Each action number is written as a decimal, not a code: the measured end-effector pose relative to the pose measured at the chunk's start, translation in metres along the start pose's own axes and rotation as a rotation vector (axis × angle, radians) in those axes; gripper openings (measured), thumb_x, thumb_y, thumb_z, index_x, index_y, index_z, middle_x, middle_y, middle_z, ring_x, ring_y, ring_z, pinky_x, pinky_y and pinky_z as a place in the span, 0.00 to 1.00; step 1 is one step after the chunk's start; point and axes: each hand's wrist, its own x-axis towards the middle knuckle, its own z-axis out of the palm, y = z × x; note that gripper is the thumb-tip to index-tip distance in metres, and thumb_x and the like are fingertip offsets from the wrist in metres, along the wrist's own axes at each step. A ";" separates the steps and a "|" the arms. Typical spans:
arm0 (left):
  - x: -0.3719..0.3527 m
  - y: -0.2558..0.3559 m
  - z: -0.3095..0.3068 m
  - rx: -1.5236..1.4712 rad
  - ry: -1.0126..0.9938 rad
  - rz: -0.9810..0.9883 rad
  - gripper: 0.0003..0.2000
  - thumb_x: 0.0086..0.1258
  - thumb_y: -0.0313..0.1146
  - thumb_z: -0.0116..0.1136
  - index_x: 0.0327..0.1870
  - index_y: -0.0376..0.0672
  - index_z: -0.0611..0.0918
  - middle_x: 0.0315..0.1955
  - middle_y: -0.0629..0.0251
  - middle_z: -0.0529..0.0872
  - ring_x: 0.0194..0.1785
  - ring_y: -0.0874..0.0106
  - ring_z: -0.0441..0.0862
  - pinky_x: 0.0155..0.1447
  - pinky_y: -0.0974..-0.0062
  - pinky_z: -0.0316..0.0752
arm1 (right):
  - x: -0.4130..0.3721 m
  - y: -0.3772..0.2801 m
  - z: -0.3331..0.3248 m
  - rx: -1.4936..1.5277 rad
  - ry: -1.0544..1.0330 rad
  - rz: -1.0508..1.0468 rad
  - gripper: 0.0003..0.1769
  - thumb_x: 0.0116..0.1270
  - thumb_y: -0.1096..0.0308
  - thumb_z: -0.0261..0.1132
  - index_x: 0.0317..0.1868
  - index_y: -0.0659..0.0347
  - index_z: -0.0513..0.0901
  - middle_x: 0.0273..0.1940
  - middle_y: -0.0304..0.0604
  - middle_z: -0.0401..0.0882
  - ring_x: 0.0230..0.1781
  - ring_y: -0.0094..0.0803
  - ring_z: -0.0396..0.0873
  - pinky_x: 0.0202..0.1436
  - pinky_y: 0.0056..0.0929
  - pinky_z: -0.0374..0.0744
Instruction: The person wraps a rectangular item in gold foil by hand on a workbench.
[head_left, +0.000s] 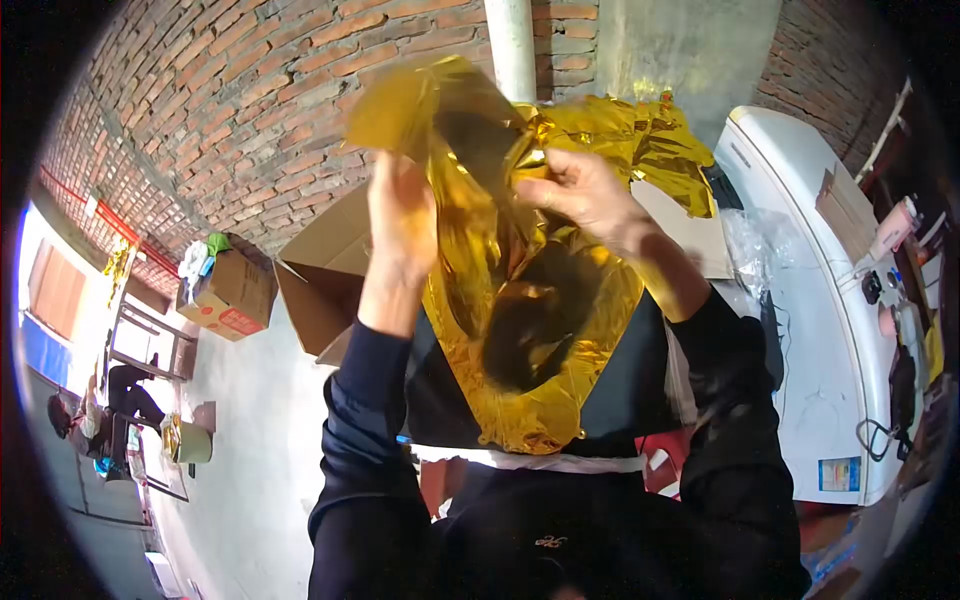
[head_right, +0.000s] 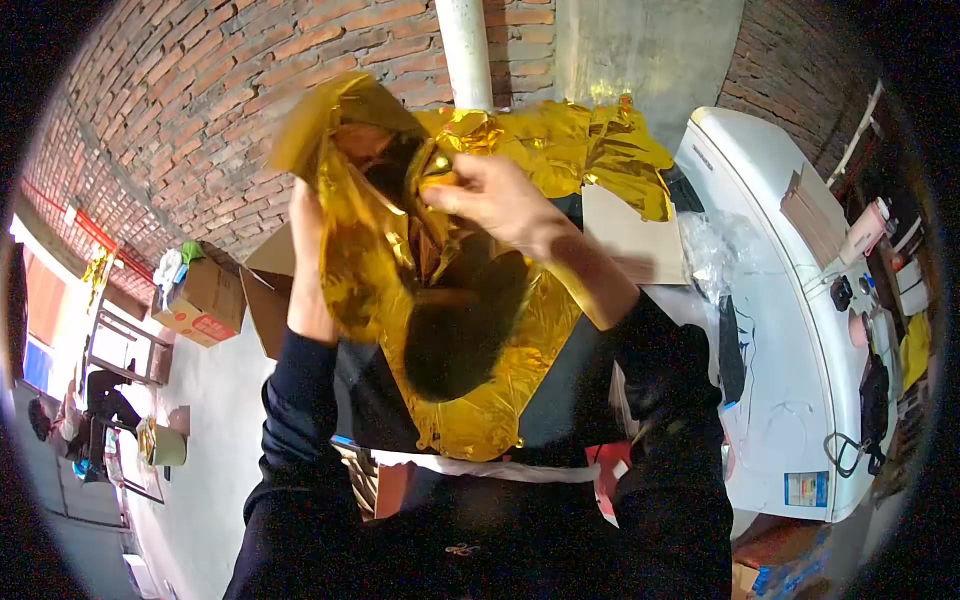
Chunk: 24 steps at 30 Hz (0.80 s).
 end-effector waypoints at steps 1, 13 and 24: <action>-0.015 -0.006 -0.013 -0.154 -0.163 -0.150 0.30 0.83 0.59 0.43 0.69 0.43 0.76 0.62 0.61 0.83 0.64 0.65 0.80 0.63 0.63 0.80 | 0.001 0.014 -0.012 -0.141 0.034 -0.017 0.15 0.76 0.61 0.70 0.50 0.67 0.86 0.41 0.33 0.84 0.42 0.19 0.77 0.49 0.26 0.78; -0.047 -0.046 -0.014 0.714 0.142 -0.245 0.14 0.80 0.35 0.62 0.60 0.39 0.82 0.46 0.68 0.89 0.46 0.76 0.87 0.50 0.74 0.85 | -0.037 0.020 -0.009 -0.241 0.116 0.158 0.23 0.74 0.56 0.72 0.26 0.65 0.83 0.20 0.25 0.68 0.24 0.12 0.62 0.23 0.26 0.62; -0.025 -0.059 -0.021 0.788 0.523 -0.041 0.23 0.84 0.45 0.56 0.23 0.43 0.81 0.15 0.74 0.77 0.15 0.81 0.69 0.22 0.78 0.63 | -0.037 0.025 -0.019 -0.264 -0.003 -0.064 0.15 0.78 0.65 0.66 0.55 0.70 0.81 0.39 0.34 0.80 0.41 0.17 0.72 0.44 0.24 0.76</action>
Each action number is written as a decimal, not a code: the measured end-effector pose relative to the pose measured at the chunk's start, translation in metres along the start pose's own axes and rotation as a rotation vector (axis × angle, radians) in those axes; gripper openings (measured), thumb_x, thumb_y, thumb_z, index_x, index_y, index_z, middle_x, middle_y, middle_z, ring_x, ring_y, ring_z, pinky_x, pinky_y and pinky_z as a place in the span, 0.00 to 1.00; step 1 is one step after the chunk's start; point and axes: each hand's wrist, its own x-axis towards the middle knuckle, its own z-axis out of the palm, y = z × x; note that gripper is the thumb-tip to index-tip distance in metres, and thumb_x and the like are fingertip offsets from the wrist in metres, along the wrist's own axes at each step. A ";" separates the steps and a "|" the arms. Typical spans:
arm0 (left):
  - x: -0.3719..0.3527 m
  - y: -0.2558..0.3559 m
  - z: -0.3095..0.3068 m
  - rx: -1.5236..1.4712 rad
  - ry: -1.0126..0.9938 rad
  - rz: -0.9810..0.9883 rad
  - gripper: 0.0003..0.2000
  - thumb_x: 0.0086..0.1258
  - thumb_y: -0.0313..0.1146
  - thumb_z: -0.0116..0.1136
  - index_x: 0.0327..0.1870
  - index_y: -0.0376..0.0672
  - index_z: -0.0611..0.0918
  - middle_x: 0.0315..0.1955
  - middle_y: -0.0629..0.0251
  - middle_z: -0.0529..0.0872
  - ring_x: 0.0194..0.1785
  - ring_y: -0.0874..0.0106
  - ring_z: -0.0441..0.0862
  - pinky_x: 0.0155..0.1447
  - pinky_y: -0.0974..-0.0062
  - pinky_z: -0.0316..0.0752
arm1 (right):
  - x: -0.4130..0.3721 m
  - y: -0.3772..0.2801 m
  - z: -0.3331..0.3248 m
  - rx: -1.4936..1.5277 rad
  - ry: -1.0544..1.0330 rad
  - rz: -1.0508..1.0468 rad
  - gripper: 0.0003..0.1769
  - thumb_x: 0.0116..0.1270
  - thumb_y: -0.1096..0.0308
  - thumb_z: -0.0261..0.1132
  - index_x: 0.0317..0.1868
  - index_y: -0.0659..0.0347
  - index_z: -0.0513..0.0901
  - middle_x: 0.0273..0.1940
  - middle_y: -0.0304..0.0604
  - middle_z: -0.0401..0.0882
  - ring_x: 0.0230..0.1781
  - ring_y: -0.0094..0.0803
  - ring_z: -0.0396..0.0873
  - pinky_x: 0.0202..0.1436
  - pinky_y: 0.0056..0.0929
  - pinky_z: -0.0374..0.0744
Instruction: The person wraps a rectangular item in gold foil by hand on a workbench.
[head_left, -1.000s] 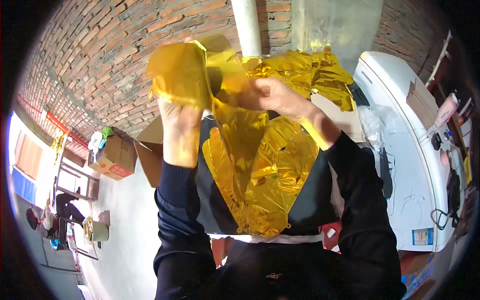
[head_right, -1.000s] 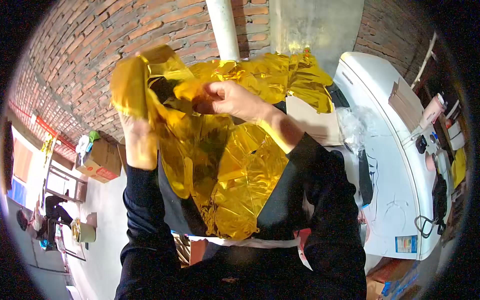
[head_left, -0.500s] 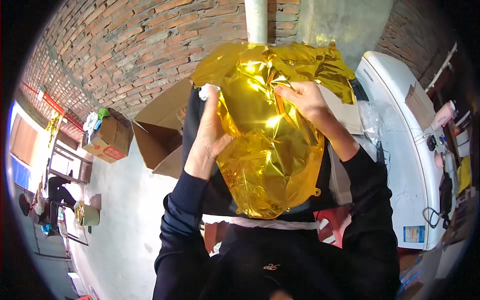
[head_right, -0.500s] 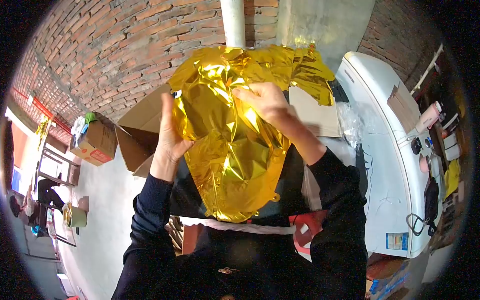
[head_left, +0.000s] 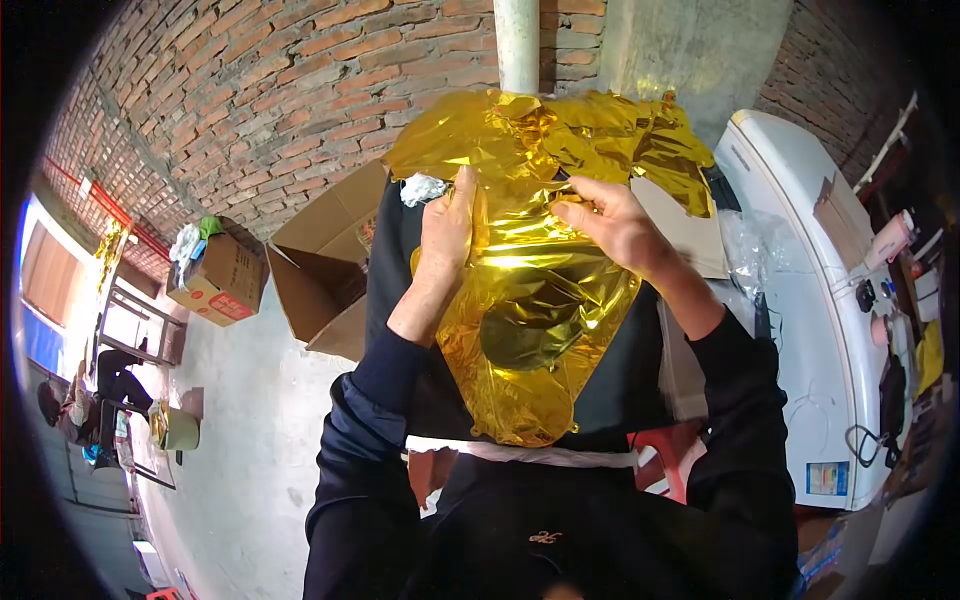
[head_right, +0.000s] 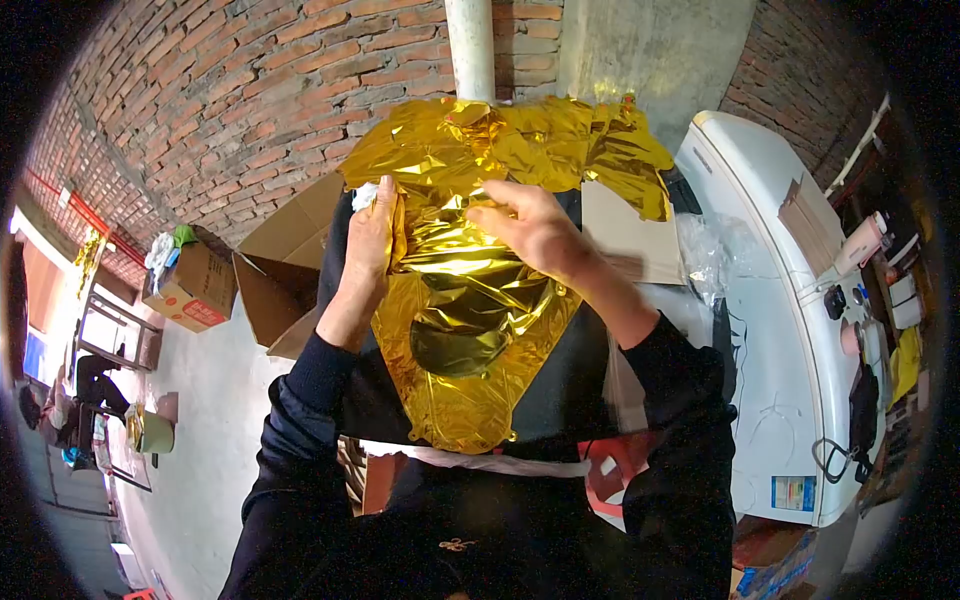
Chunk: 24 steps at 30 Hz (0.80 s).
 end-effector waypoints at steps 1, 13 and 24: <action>-0.003 0.006 0.001 0.014 0.002 -0.025 0.24 0.84 0.45 0.56 0.22 0.43 0.81 0.14 0.75 0.76 0.15 0.81 0.68 0.22 0.78 0.63 | 0.000 0.005 0.001 0.038 0.040 -0.027 0.14 0.77 0.65 0.66 0.52 0.69 0.82 0.34 0.33 0.78 0.37 0.18 0.70 0.40 0.25 0.75; -0.005 0.025 0.007 -0.225 -0.100 -0.005 0.12 0.82 0.45 0.59 0.42 0.45 0.82 0.24 0.78 0.81 0.17 0.87 0.70 0.18 0.85 0.60 | 0.028 0.045 -0.039 -0.196 0.162 0.059 0.24 0.84 0.53 0.60 0.36 0.67 0.81 0.27 0.27 0.73 0.31 0.19 0.64 0.35 0.28 0.70; 0.001 0.033 -0.031 -0.166 -0.191 0.029 0.21 0.83 0.38 0.57 0.71 0.38 0.76 0.48 0.62 0.88 0.41 0.77 0.85 0.44 0.80 0.82 | 0.073 0.138 -0.119 -0.083 0.661 0.081 0.18 0.79 0.57 0.62 0.44 0.67 0.83 0.37 0.40 0.84 0.37 0.28 0.75 0.45 0.32 0.77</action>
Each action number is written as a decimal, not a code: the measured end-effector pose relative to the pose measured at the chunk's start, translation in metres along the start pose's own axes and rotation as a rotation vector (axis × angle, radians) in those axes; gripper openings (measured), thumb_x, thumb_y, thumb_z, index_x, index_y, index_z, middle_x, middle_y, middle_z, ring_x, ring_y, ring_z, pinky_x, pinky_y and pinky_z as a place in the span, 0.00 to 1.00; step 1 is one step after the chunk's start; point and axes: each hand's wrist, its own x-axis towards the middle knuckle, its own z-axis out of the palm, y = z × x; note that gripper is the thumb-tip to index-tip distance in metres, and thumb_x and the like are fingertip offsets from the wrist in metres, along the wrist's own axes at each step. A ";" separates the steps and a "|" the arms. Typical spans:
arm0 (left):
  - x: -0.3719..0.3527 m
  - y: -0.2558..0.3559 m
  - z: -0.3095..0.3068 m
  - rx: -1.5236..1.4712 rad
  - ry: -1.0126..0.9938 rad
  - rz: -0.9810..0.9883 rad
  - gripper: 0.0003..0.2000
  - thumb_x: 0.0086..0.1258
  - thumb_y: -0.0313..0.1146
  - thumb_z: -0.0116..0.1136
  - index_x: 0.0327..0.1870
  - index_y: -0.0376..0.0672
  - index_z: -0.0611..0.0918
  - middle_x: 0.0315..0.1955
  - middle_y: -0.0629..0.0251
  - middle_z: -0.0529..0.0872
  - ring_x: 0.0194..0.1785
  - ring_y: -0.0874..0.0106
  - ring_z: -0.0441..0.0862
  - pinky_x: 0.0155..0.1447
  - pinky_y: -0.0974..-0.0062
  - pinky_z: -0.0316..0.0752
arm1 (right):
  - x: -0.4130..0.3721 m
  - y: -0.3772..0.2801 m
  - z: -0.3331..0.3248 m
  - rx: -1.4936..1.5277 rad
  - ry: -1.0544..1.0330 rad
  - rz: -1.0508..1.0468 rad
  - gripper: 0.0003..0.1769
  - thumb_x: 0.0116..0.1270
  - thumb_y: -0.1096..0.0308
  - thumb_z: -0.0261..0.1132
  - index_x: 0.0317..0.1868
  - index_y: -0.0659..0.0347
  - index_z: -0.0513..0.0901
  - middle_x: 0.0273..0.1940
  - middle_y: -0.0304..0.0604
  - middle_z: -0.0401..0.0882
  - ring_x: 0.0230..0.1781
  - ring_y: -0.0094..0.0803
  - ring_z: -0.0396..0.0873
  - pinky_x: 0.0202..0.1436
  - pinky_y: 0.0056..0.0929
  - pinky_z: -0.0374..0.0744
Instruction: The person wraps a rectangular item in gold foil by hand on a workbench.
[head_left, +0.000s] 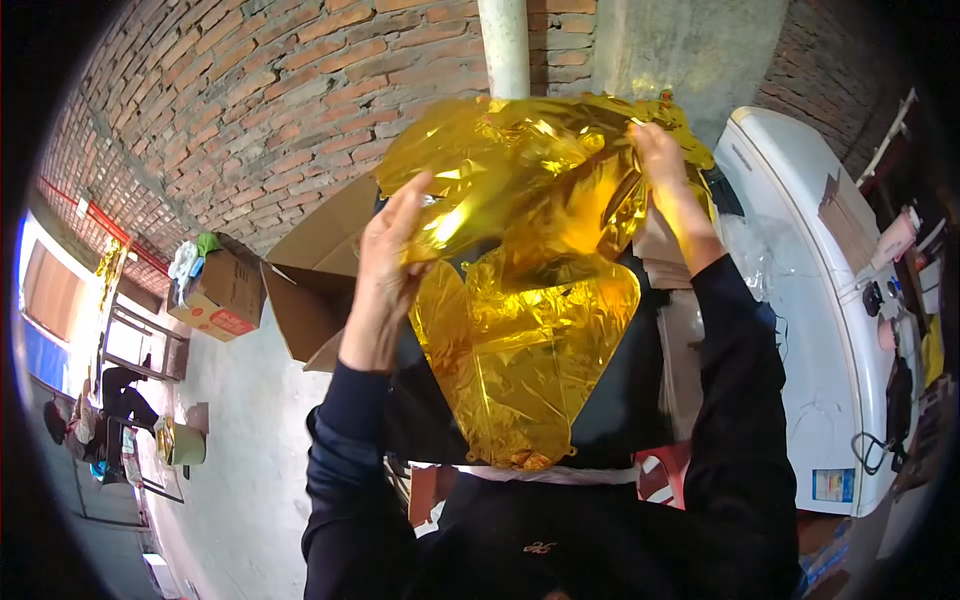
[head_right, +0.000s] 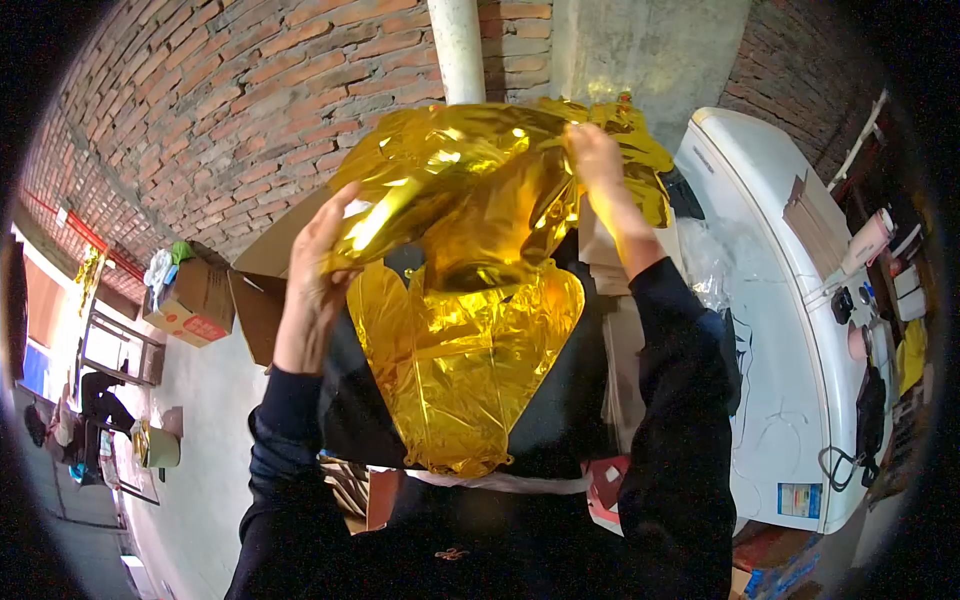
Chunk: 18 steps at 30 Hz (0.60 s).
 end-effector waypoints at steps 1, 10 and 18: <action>0.002 0.005 -0.015 0.017 0.006 0.005 0.23 0.83 0.38 0.56 0.73 0.38 0.74 0.50 0.61 0.87 0.42 0.76 0.85 0.46 0.79 0.83 | 0.011 0.008 -0.008 0.151 0.040 0.069 0.18 0.79 0.56 0.62 0.44 0.66 0.84 0.37 0.37 0.84 0.37 0.27 0.75 0.43 0.31 0.77; 0.002 0.039 -0.109 0.293 0.133 0.218 0.33 0.76 0.20 0.55 0.82 0.34 0.61 0.33 0.79 0.73 0.33 0.86 0.69 0.36 0.87 0.64 | 0.116 0.036 -0.071 0.492 0.454 0.264 0.02 0.78 0.71 0.62 0.45 0.59 0.79 0.32 0.40 0.81 0.26 0.29 0.79 0.26 0.32 0.77; -0.004 0.020 -0.112 0.095 0.042 0.222 0.30 0.76 0.22 0.57 0.79 0.34 0.66 0.50 0.62 0.87 0.46 0.74 0.83 0.50 0.79 0.79 | 0.121 0.160 -0.068 0.046 0.711 0.357 0.15 0.72 0.75 0.62 0.58 0.65 0.79 0.49 0.53 0.85 0.45 0.45 0.85 0.47 0.42 0.82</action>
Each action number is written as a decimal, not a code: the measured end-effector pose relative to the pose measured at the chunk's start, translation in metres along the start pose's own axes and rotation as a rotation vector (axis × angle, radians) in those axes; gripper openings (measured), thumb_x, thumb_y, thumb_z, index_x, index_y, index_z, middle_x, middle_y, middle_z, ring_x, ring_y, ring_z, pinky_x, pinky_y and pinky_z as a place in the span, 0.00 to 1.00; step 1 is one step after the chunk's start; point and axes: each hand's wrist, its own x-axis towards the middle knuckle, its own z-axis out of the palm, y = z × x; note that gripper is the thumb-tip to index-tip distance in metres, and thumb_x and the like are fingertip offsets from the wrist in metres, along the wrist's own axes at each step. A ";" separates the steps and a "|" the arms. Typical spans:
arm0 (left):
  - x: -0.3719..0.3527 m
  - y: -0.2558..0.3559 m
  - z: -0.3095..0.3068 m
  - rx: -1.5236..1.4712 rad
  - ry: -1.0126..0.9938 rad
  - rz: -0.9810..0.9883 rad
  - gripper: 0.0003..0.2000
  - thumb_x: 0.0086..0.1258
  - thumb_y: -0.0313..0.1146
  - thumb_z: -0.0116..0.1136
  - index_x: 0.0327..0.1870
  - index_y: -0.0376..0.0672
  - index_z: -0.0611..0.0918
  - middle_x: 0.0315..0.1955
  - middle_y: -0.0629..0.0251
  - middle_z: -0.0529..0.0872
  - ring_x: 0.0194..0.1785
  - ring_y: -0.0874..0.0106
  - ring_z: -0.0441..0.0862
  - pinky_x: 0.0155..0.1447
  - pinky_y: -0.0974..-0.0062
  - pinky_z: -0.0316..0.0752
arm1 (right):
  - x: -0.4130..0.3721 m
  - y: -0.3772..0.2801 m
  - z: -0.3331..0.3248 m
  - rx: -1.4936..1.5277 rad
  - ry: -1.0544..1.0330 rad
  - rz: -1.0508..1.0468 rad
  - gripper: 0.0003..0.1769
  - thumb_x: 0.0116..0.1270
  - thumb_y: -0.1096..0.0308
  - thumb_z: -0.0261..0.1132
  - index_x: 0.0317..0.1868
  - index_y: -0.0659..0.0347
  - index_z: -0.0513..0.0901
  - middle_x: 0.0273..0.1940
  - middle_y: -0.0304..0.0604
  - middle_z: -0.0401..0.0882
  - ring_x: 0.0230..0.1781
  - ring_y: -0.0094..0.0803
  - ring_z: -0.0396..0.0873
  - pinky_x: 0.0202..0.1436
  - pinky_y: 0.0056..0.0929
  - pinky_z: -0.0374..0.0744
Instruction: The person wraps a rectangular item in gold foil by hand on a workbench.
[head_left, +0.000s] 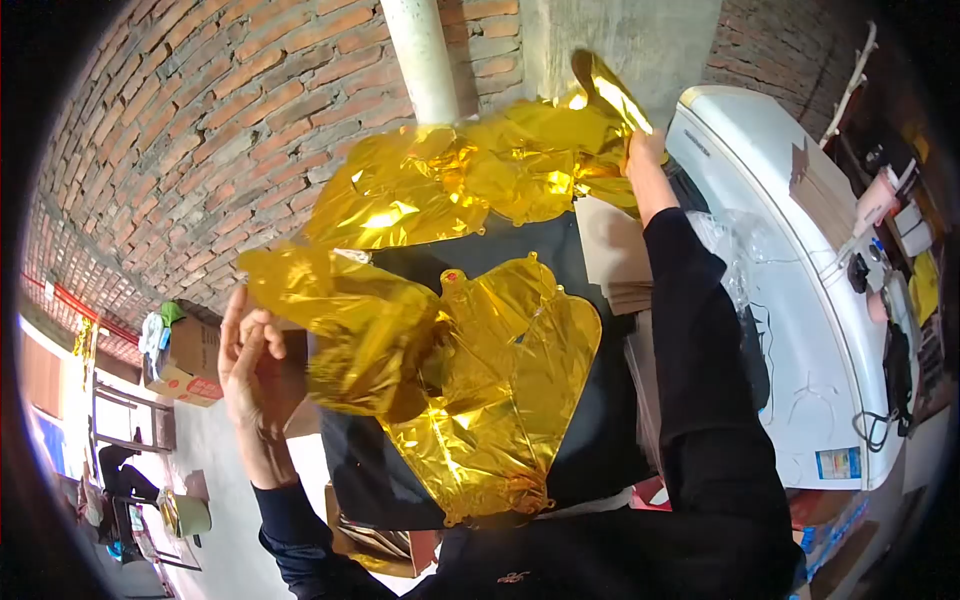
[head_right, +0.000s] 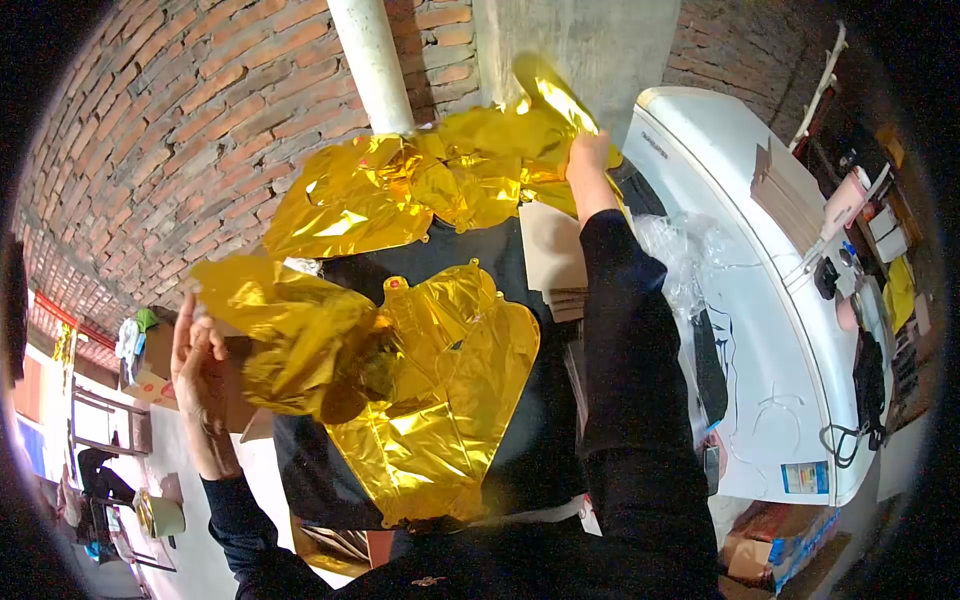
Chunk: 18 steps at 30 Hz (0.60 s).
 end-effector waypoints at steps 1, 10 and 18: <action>-0.004 -0.009 0.005 -0.061 0.006 -0.027 0.30 0.77 0.22 0.58 0.79 0.34 0.66 0.51 0.59 0.87 0.46 0.73 0.84 0.49 0.78 0.80 | 0.014 0.037 -0.002 -0.154 0.096 0.015 0.17 0.71 0.74 0.63 0.59 0.67 0.78 0.52 0.56 0.85 0.50 0.49 0.85 0.52 0.43 0.82; -0.029 -0.055 0.026 0.083 0.068 -0.298 0.15 0.83 0.30 0.56 0.65 0.36 0.77 0.52 0.62 0.87 0.50 0.73 0.84 0.54 0.73 0.81 | -0.016 0.017 -0.033 -0.714 0.263 -0.267 0.31 0.66 0.69 0.65 0.68 0.64 0.68 0.63 0.67 0.77 0.60 0.60 0.79 0.67 0.50 0.76; -0.054 -0.068 0.034 0.535 -0.222 -0.353 0.14 0.82 0.30 0.58 0.64 0.39 0.81 0.54 0.70 0.85 0.54 0.79 0.81 0.57 0.77 0.77 | -0.095 -0.025 -0.040 -0.508 -0.459 -0.746 0.11 0.71 0.64 0.63 0.48 0.55 0.88 0.42 0.50 0.90 0.45 0.49 0.87 0.49 0.42 0.83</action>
